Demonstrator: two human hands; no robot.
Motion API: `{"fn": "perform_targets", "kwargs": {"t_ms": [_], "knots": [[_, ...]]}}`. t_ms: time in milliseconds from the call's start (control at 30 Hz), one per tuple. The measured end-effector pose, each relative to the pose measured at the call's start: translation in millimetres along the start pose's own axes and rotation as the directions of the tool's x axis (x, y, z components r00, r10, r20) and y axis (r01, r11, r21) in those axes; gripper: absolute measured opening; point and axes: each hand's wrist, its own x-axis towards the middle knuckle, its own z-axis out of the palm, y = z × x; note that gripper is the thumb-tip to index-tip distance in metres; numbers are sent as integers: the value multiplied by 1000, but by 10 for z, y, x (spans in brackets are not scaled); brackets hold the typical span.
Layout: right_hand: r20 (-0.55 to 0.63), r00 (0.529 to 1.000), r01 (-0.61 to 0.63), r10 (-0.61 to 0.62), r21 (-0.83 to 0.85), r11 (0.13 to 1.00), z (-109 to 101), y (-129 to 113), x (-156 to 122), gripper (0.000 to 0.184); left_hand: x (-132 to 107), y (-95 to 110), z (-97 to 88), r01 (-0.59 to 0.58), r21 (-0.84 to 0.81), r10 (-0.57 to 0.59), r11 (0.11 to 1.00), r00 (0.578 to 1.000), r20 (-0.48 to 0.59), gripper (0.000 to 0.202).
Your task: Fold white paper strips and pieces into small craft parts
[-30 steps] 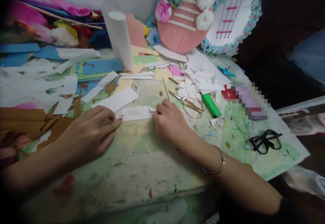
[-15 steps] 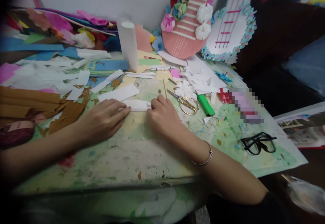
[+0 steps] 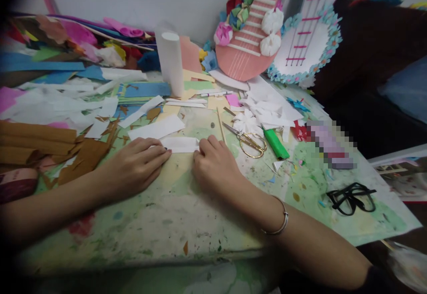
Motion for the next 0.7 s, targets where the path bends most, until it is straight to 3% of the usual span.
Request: {"fn": "perform_targets", "kwargs": {"t_ms": [233,367,467,567,700], "knots": [[-37,994,-88,101,252,964,-7,103,-8,25,31,4,-30,38,3,-38,999,999,0,21],[-97,975,-118,198,527,842,16,265,61,22,-8,78,-39,-5,62,8,998,999,-47,23],[-118,959,-142,257,585,799,-2,359,295,24,-47,116,-36,-28,110,36,994,997,-68,25],[58,987,-156,149,551,820,-19,330,665,23,-61,113,-43,-37,117,44,992,997,-58,26],[288,957,-156,27,437,886,-13,124,1114,19,-52,89,-79,-36,128,40,991,999,-27,26]]}}
